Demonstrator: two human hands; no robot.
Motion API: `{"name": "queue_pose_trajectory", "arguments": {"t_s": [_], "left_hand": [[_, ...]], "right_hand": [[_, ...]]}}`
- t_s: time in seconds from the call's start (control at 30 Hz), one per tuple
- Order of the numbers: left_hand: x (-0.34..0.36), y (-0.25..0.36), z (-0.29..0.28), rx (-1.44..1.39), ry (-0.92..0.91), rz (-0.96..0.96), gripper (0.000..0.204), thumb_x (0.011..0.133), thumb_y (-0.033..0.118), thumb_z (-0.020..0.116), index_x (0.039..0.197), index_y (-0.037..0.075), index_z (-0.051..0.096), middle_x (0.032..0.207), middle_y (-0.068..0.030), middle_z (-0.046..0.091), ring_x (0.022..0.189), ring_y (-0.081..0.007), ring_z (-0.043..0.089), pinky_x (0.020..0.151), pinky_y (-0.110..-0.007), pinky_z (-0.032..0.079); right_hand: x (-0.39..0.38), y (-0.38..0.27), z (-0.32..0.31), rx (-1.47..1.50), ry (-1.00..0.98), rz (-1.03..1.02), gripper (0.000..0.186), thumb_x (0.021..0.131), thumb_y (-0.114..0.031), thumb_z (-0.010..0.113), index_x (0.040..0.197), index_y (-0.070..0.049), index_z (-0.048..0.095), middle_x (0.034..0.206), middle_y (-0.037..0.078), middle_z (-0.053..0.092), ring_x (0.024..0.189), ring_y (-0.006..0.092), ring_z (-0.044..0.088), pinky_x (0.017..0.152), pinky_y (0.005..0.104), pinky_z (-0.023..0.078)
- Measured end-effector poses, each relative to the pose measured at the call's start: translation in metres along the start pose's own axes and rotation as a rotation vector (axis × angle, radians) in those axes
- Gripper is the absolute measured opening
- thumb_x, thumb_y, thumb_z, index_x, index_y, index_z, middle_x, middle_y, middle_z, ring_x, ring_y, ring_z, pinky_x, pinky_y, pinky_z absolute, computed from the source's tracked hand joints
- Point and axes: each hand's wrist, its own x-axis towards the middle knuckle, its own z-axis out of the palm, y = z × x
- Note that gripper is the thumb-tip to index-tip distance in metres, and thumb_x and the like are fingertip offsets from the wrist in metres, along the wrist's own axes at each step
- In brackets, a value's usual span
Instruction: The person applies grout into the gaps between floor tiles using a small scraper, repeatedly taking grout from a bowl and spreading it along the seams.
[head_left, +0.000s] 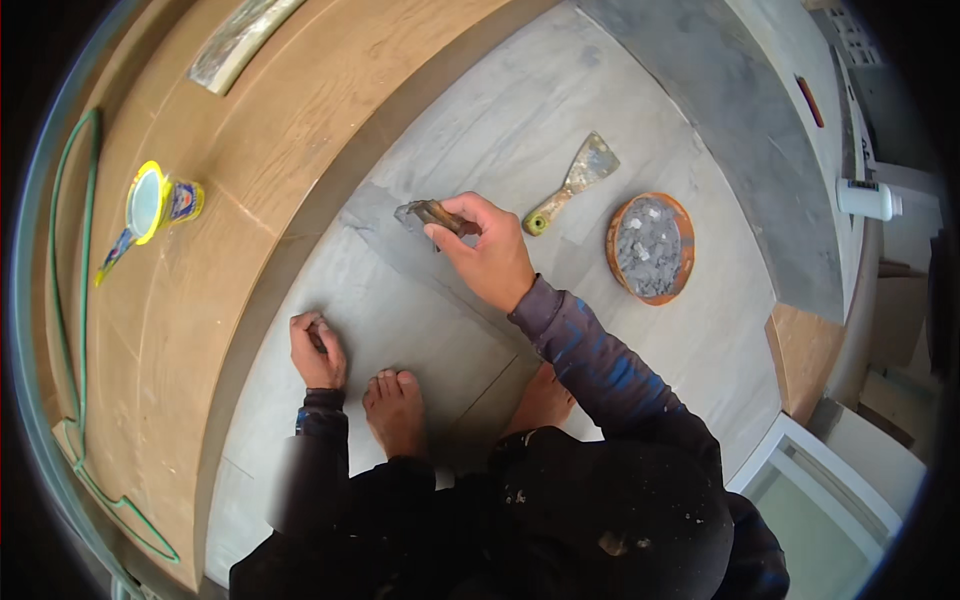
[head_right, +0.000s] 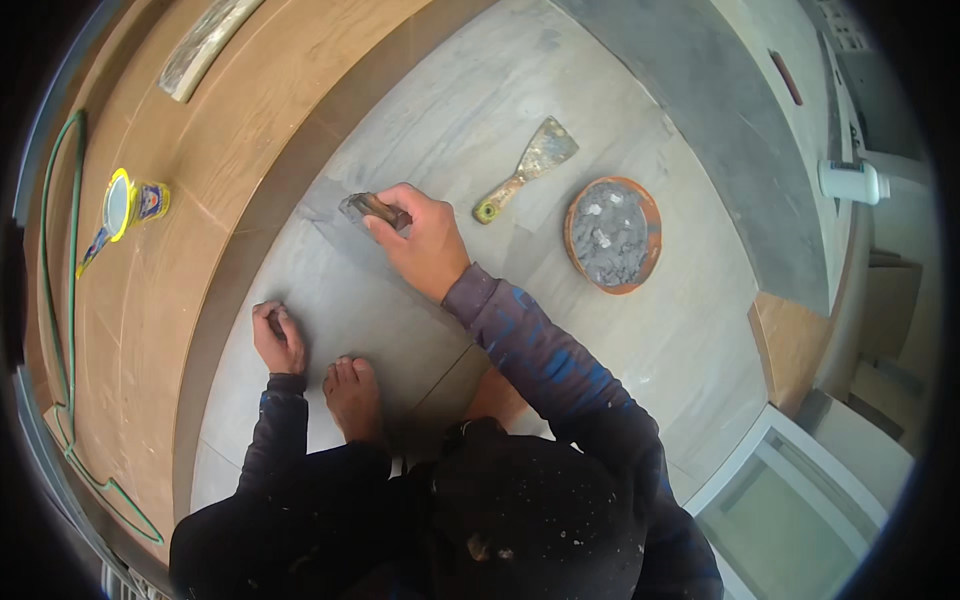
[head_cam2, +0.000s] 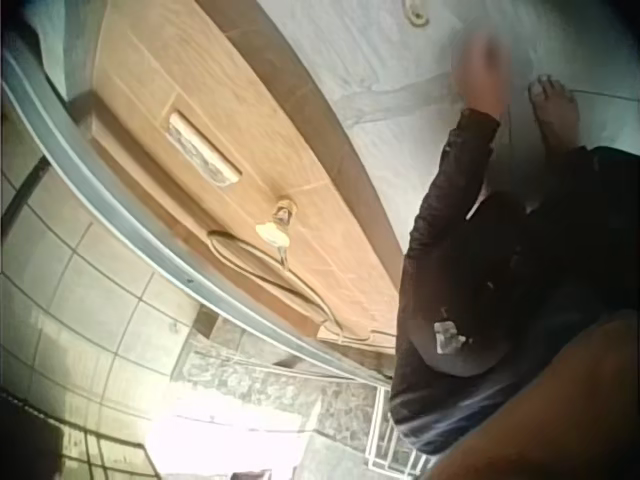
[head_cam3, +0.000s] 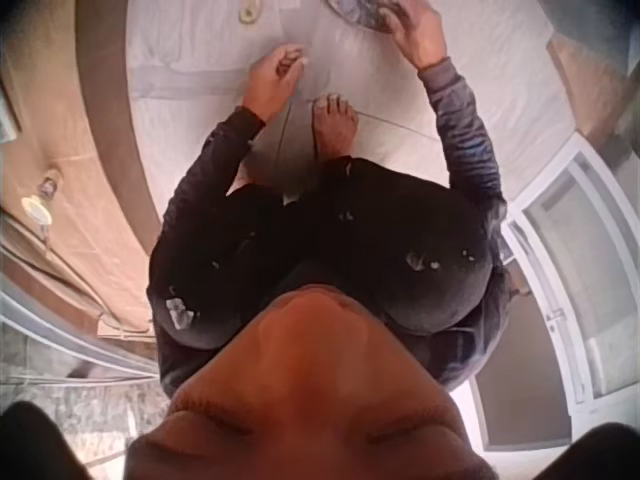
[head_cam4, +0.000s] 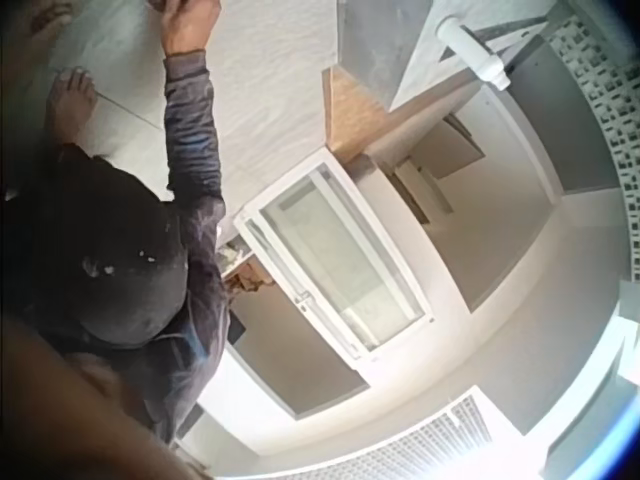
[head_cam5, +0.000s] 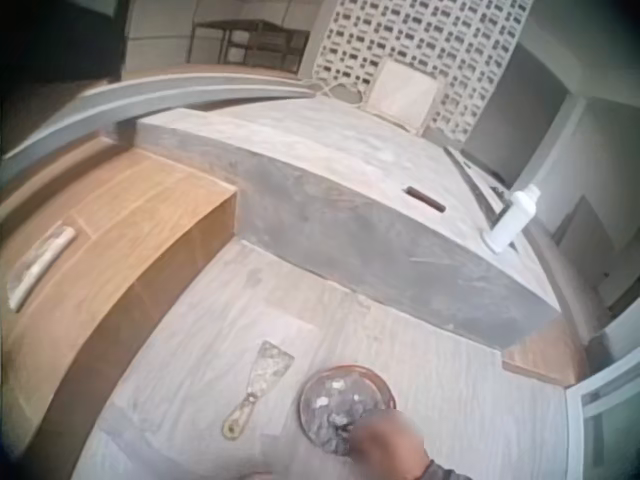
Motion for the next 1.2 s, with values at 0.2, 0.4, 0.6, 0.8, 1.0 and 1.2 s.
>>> {"name": "queue_pose_trajectory", "arguments": {"t_s": [0.2, 0.4, 0.6, 0.8, 1.0, 1.2], "left_hand": [[0.003, 0.026, 0.034, -0.105, 0.015, 0.059, 0.016, 0.1, 0.004, 0.057, 0.115, 0.0, 0.058, 0.1, -0.0051, 0.06, 0.079, -0.0146, 0.058, 0.074, -0.028, 0.05], [-0.008, 0.144, 0.105, -0.316, -0.648, 0.143, 0.016, 0.097, 0.004, 0.066, 0.113, 0.0, 0.065, 0.097, -0.0097, 0.07, 0.084, -0.018, 0.067, 0.079, -0.031, 0.054], [-0.011, 0.232, 0.199, -0.451, -1.06, 0.012, 0.028, 0.097, 0.006, 0.071, 0.123, -0.002, 0.065, 0.106, -0.0141, 0.076, 0.087, -0.0169, 0.071, 0.079, -0.031, 0.058], [-0.001, 0.252, 0.253, -0.561, -1.056, -0.272, 0.041, 0.104, 0.008, 0.065, 0.14, -0.005, 0.051, 0.119, -0.0141, 0.07, 0.099, -0.0152, 0.071, 0.085, -0.027, 0.058], [0.008, 0.262, 0.28, -0.693, -0.967, -0.328, 0.04, 0.104, 0.006, 0.064, 0.14, -0.007, 0.052, 0.12, -0.0141, 0.069, 0.103, -0.0159, 0.071, 0.085, -0.029, 0.059], [0.002, 0.257, 0.297, -0.694, -0.875, -0.314, 0.038, 0.097, 0.002, 0.072, 0.132, -0.007, 0.06, 0.113, -0.0153, 0.073, 0.093, -0.0153, 0.074, 0.079, -0.027, 0.06]], "right_hand": [[-0.123, 0.033, -0.149, -0.028, 0.512, 0.114, 0.023, 0.097, -0.006, 0.073, 0.117, 0.002, 0.068, 0.1, 0.006, 0.075, 0.089, 0.0091, 0.067, 0.079, 0.0268, 0.054], [-0.181, 0.054, -0.245, -0.479, 0.594, 0.18, 0.023, 0.093, -0.005, 0.075, 0.115, 0.002, 0.072, 0.101, 0.014, 0.077, 0.086, 0.0207, 0.071, 0.079, 0.0341, 0.057], [-0.151, 0.055, -0.245, -0.692, 0.404, 0.118, 0.026, 0.087, -0.002, 0.074, 0.113, -0.001, 0.073, 0.106, 0.016, 0.075, 0.098, 0.0374, 0.066, 0.089, 0.0437, 0.054], [-0.131, 0.048, -0.251, -0.658, 0.381, 0.08, 0.025, 0.088, -0.007, 0.074, 0.112, -0.001, 0.072, 0.106, 0.017, 0.075, 0.098, 0.0374, 0.066, 0.088, 0.0436, 0.054], [-0.101, 0.062, -0.24, -0.655, 0.437, 0.046, 0.028, 0.085, -0.006, 0.079, 0.111, 0.001, 0.072, 0.099, 0.018, 0.074, 0.087, 0.0357, 0.069, 0.08, 0.0406, 0.056], [-0.096, 0.068, -0.228, -0.825, 0.418, -0.036, 0.027, 0.085, -0.005, 0.077, 0.111, -0.001, 0.072, 0.099, 0.018, 0.074, 0.093, 0.0372, 0.068, 0.083, 0.0427, 0.055]]}}
